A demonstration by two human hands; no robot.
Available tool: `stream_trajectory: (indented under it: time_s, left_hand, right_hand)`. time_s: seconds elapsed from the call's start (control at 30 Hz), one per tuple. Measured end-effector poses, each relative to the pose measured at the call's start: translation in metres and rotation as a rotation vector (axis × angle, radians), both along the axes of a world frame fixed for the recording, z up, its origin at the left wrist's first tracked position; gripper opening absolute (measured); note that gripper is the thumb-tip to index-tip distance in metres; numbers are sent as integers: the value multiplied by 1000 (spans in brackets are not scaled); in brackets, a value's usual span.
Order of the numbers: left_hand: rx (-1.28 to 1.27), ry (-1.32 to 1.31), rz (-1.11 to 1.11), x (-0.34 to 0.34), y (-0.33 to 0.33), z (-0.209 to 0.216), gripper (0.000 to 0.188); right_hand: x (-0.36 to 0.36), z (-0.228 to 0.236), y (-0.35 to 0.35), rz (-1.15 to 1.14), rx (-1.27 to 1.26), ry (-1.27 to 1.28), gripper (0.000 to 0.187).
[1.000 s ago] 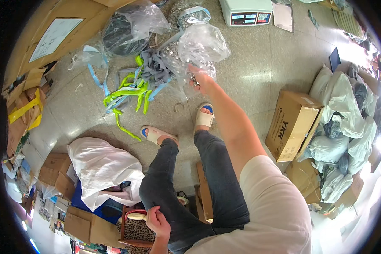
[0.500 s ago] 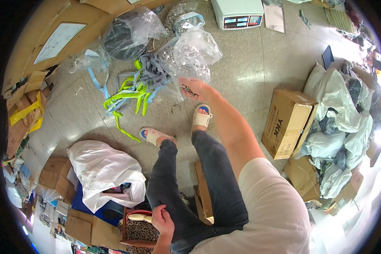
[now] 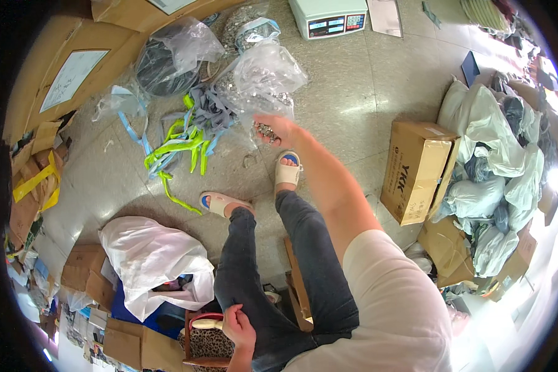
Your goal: Assembling small metal sliders onto fabric or plastic straps.
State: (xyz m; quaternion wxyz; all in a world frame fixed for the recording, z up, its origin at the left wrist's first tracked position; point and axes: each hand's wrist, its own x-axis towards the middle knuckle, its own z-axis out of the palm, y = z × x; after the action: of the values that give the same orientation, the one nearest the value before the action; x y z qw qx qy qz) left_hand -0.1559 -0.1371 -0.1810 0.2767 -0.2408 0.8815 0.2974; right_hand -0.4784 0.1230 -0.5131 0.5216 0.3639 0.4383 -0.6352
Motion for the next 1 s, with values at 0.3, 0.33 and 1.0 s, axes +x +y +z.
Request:
stream_trajectory:
  time_s: [0.3, 0.33, 1.0]
  left_hand:
    - [38, 4, -32, 9, -3, -3, 15]
    - [58, 22, -54, 12, -5, -3, 15]
    - [624, 267, 214, -158, 75, 138, 22]
  right_hand:
    - [17, 30, 13, -93, -230, 121, 30]
    - [20, 47, 9, -96, -248, 122, 29]
    - [94, 467, 27, -312, -379, 290, 34]
